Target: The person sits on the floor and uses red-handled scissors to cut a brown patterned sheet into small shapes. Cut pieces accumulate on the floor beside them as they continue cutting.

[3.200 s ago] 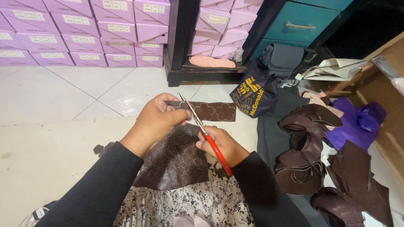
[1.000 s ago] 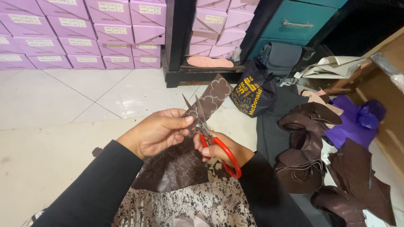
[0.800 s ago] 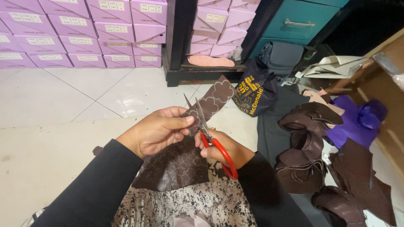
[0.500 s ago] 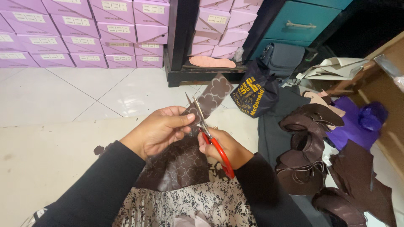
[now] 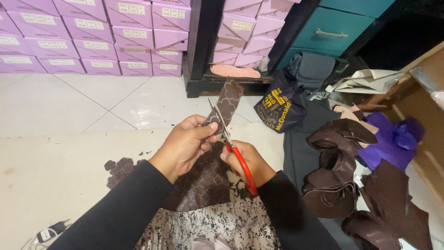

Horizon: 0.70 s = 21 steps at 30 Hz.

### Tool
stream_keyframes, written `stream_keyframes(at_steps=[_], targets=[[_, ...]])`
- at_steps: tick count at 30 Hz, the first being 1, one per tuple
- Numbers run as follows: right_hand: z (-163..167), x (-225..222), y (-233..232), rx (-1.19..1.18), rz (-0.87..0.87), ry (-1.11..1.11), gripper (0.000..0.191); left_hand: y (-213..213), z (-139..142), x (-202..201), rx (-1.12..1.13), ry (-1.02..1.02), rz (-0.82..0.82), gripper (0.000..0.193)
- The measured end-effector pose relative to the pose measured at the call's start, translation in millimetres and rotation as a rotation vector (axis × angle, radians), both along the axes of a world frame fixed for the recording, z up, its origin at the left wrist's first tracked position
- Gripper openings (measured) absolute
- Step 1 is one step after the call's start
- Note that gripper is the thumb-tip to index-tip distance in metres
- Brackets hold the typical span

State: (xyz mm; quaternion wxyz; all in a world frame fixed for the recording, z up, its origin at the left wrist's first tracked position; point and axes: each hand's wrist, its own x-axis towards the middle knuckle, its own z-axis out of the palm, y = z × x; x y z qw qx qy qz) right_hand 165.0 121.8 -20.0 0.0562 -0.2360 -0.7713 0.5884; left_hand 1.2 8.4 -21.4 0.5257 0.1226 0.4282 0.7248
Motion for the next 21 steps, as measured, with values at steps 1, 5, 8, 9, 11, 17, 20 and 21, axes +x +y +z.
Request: stream_keyframes(at_steps=[1, 5, 8, 9, 11, 17, 20, 21], targets=[[-0.1, 0.2, 0.4, 0.006, 0.002, 0.007, 0.019, -0.2, -0.3, -0.2, 0.002, -0.002, -0.002, 0.008], [-1.5, -0.2, 2.3, -0.010, -0.010, -0.009, 0.018, -1.1, -1.0, -1.9, 0.008, 0.000, -0.003, 0.009], [-1.7, 1.1, 4.6, 0.009, 0.035, -0.004, 0.019, -2.5, -0.2, -3.7, -0.003, 0.017, -0.013, 0.011], [-1.5, 1.9, 5.3, 0.020, 0.046, -0.005, 0.019, -3.2, 0.4, -4.1, -0.018, 0.035, -0.013, 0.011], [-0.7, 2.8, 6.5, 0.042, 0.067, -0.004, 0.020, -4.7, 1.9, -4.8, -0.048, 0.072, -0.014, 0.012], [2.1, 4.5, 6.6, 0.017, 0.040, -0.055, 0.019, -7.5, 6.1, -6.7, -0.056, 0.078, -0.016, 0.010], [2.3, 5.0, 6.9, 0.004, 0.024, -0.084, 0.019, -6.9, 5.8, -8.6, -0.087, 0.108, -0.021, 0.008], [2.3, 5.2, 7.3, 0.021, 0.032, -0.076, 0.019, -6.7, 5.3, -9.2, -0.089, 0.106, -0.027, 0.008]])
